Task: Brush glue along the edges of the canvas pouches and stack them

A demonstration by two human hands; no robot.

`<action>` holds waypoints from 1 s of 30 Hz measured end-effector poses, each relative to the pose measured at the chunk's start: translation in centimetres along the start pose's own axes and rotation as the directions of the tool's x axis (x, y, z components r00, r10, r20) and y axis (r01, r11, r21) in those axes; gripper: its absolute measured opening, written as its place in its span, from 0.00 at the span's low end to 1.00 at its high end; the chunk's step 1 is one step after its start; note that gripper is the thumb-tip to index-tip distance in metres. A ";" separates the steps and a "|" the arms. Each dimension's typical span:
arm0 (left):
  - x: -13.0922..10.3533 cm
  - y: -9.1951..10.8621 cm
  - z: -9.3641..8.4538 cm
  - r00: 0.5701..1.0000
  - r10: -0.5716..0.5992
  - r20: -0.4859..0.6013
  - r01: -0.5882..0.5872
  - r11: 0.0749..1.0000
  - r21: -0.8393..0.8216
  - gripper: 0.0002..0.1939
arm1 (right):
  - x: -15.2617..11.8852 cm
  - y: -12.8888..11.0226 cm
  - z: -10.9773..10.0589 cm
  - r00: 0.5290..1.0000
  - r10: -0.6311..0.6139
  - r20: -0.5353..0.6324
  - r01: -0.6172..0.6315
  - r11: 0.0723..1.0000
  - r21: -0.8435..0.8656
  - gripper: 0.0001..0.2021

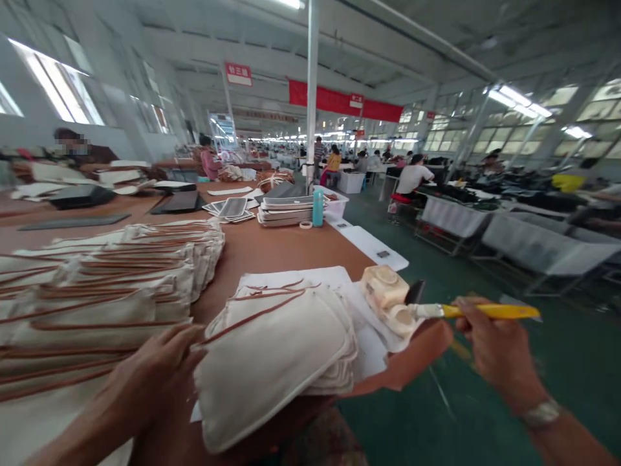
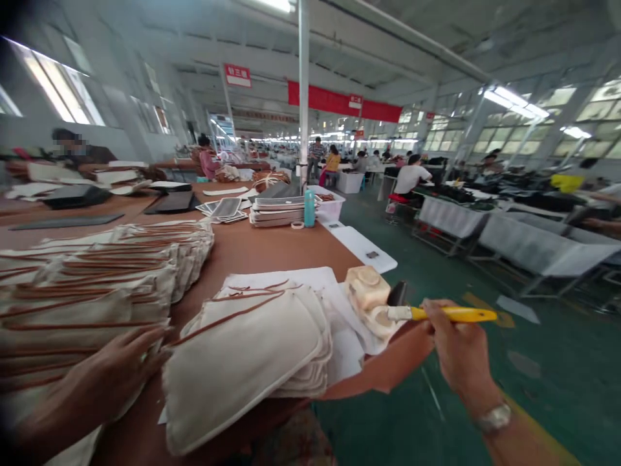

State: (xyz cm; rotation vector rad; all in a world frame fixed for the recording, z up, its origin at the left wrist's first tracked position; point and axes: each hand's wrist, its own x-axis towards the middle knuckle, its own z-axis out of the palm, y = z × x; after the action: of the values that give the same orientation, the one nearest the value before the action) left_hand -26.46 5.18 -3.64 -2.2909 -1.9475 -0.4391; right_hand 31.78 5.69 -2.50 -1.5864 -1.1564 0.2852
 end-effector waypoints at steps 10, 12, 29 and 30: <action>13.9 15.3 5.3 0.953 -0.019 0.303 0.046 0.995 -0.084 0.16 | 4.5 8.5 4.2 0.937 -0.076 0.340 0.149 0.970 -0.193 0.23; 14.6 15.6 5.7 0.943 -0.036 0.330 0.067 0.994 -0.085 0.16 | 4.4 9.8 5.2 0.925 -0.087 0.370 0.171 0.965 -0.200 0.22; 11.2 17.2 2.0 0.991 0.065 0.121 -0.016 0.929 -0.369 0.16 | -0.7 9.2 0.5 0.804 -0.398 0.443 0.452 0.892 -0.019 0.10; 10.8 17.3 1.7 0.990 0.063 0.123 -0.008 0.914 -0.405 0.16 | -0.9 9.3 0.3 0.814 -0.397 0.425 0.445 0.896 -0.016 0.10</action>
State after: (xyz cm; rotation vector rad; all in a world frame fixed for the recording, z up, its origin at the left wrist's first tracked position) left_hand -7.75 12.89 -0.35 -2.6598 -2.0291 -0.7694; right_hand 35.97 5.81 -10.82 -1.3482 -1.8514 0.2676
